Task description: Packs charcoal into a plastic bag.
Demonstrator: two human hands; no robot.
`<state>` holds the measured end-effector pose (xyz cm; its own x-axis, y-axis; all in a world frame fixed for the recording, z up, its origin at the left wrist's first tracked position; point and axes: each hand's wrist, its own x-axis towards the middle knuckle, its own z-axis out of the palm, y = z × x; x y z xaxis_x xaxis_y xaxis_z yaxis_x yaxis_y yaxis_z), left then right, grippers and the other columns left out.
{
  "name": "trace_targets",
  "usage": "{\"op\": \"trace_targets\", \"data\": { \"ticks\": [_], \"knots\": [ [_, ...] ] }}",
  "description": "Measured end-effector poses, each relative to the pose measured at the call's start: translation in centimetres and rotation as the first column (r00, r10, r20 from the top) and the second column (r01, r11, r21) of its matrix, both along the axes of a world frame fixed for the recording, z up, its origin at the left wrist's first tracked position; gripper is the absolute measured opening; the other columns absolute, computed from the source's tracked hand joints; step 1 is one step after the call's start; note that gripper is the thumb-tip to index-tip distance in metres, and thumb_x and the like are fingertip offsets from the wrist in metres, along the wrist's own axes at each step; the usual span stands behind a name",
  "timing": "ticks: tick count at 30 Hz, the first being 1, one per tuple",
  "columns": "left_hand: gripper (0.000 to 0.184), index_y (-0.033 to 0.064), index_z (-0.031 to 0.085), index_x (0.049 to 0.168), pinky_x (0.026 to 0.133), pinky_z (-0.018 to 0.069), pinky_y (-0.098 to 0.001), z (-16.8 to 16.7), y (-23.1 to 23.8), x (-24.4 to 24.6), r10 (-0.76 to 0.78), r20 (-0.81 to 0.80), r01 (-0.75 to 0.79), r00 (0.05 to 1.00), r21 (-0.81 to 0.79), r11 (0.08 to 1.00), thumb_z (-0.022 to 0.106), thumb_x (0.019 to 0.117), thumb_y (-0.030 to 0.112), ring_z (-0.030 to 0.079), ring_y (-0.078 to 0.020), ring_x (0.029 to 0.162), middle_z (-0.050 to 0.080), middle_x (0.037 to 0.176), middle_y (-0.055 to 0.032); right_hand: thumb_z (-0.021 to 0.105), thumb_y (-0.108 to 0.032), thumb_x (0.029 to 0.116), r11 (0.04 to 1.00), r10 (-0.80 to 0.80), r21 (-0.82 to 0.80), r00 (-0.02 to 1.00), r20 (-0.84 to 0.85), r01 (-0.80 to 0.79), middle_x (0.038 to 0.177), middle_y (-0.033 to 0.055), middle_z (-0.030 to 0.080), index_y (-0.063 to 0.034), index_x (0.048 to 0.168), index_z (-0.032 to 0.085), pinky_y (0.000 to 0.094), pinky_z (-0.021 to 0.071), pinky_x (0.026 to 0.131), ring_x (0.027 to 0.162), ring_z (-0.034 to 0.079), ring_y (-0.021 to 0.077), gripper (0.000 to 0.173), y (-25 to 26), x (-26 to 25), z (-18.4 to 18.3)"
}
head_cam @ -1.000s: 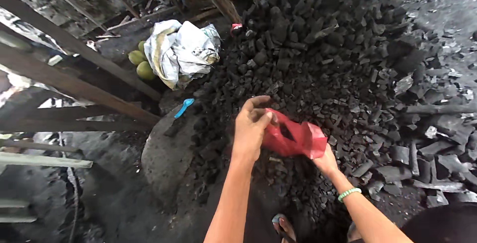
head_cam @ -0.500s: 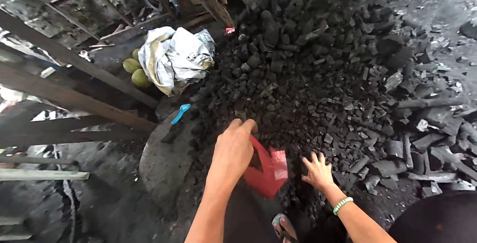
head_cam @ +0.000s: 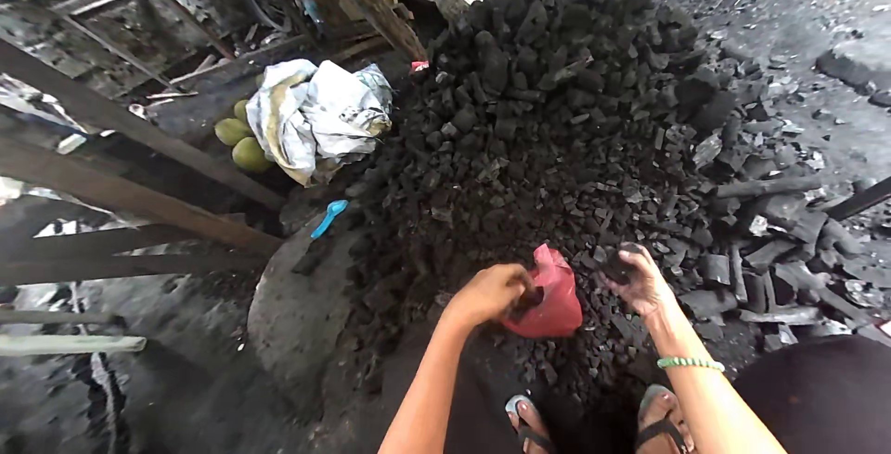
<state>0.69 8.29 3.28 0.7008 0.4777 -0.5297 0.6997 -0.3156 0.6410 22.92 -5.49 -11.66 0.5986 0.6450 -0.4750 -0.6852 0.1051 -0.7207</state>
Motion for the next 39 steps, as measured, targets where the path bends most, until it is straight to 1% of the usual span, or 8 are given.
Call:
{"op": "trace_targets", "data": {
  "ticks": [5,7,11,16,19,24,35,39],
  "knots": [
    [0.041,0.0093,0.047,0.141,0.066,0.0554,-0.0274,-0.7,-1.6,1.5,0.584,0.383,-0.349,0.716,-0.528,0.774,0.053,0.1016,0.0,0.064,-0.013,0.074,0.065,0.105,-0.0095,0.089,-0.034,0.0628,0.9,0.183,0.404,0.983,-0.017,-0.16,0.105,0.0033,0.073,-0.0259,0.115,0.062,0.0403,0.0638,0.066,0.084,0.073,0.0207,0.059,1.7,-4.9,3.3],
    [0.049,0.0142,0.044,0.146,0.068,0.0548,-0.0295,-0.2,-2.2,1.6,0.663,0.366,-0.42,0.653,-0.553,0.72,0.054,0.1003,-0.001,0.064,-0.0156,0.078,0.064,0.111,-0.0113,0.082,-0.024,0.0738,0.9,0.352,0.167,0.897,0.268,-0.403,0.113,0.01,0.068,-0.0147,0.129,0.052,0.0428,0.0627,0.075,0.093,0.071,0.0241,0.063,2.4,-6.4,2.3],
    [0.053,0.0156,0.042,0.148,0.066,0.0547,-0.0294,0.1,-2.7,1.3,0.705,0.374,-0.441,0.602,-0.58,0.685,0.052,0.0994,-0.003,0.065,-0.0172,0.077,0.065,0.111,-0.0133,0.079,-0.022,0.0902,0.564,0.799,-0.56,0.23,0.556,-0.607,0.152,0.0208,0.048,-0.0113,0.151,0.049,0.0584,0.0446,0.109,0.134,0.054,0.0367,0.069,3.1,-5.6,3.1],
    [0.057,0.0139,0.042,0.146,0.066,0.0566,-0.027,0.5,-3.8,2.2,0.713,0.429,-0.357,0.554,-0.651,0.67,0.053,0.0926,-0.003,0.066,-0.0151,0.075,0.066,0.107,-0.0118,0.064,-0.02,0.1021,0.859,0.415,-0.486,0.772,0.481,-0.159,0.107,0.0203,0.07,0.0024,0.121,0.063,0.0515,0.0599,0.077,0.09,0.071,0.0321,0.029,0.2,2.1,0.7],
    [0.061,0.0151,0.042,0.147,0.066,0.0574,-0.0281,1.6,-4.1,2.5,0.717,0.464,-0.334,0.521,-0.662,0.671,0.055,0.0887,0.0,0.066,-0.0158,0.077,0.065,0.112,-0.0117,0.076,-0.035,0.0933,0.609,0.509,-0.79,0.73,0.455,0.068,0.147,0.0423,0.04,0.0059,0.147,0.047,0.074,0.039,0.104,0.131,0.045,0.0613,0.073,-2.5,6.2,-5.6],
    [0.061,0.0155,0.042,0.144,0.066,0.0593,-0.0285,0.3,-3.4,1.0,0.756,0.487,-0.427,0.437,-0.627,0.651,0.059,0.0854,0.008,0.069,-0.0144,0.078,0.067,0.114,-0.0089,0.078,-0.052,0.0867,0.435,0.62,-0.9,0.726,0.299,0.0,0.163,0.0386,0.013,-0.0071,0.163,0.025,0.0754,0.0312,0.11,0.145,0.025,0.0615,0.103,-3.2,4.6,-10.4],
    [0.056,0.0093,0.044,0.14,0.069,0.0599,-0.0297,-1.8,-4.7,1.1,0.819,0.41,-0.482,0.401,-0.666,0.569,0.056,0.0864,0.003,0.069,-0.0163,0.08,0.065,0.111,-0.0105,0.083,-0.018,0.0825,0.382,0.798,-0.924,0.505,0.328,-0.004,0.157,0.0316,0.032,-0.0202,0.154,0.045,0.0687,0.0488,0.095,0.134,0.044,0.0573,0.081,-1.4,-2.1,-9.0],
    [0.055,0.0089,0.045,0.141,0.068,0.0594,-0.0293,-1.8,-4.9,1.4,0.818,0.412,-0.477,0.402,-0.668,0.571,0.055,0.0874,0.0,0.068,-0.0167,0.079,0.065,0.109,-0.0108,0.081,-0.011,0.0853,0.577,0.693,-0.802,0.612,0.38,-0.156,0.148,0.0364,0.042,-0.0077,0.149,0.05,0.0676,0.0463,0.1,0.126,0.052,0.055,0.071,-1.7,1.8,-9.9]
  ]
}}
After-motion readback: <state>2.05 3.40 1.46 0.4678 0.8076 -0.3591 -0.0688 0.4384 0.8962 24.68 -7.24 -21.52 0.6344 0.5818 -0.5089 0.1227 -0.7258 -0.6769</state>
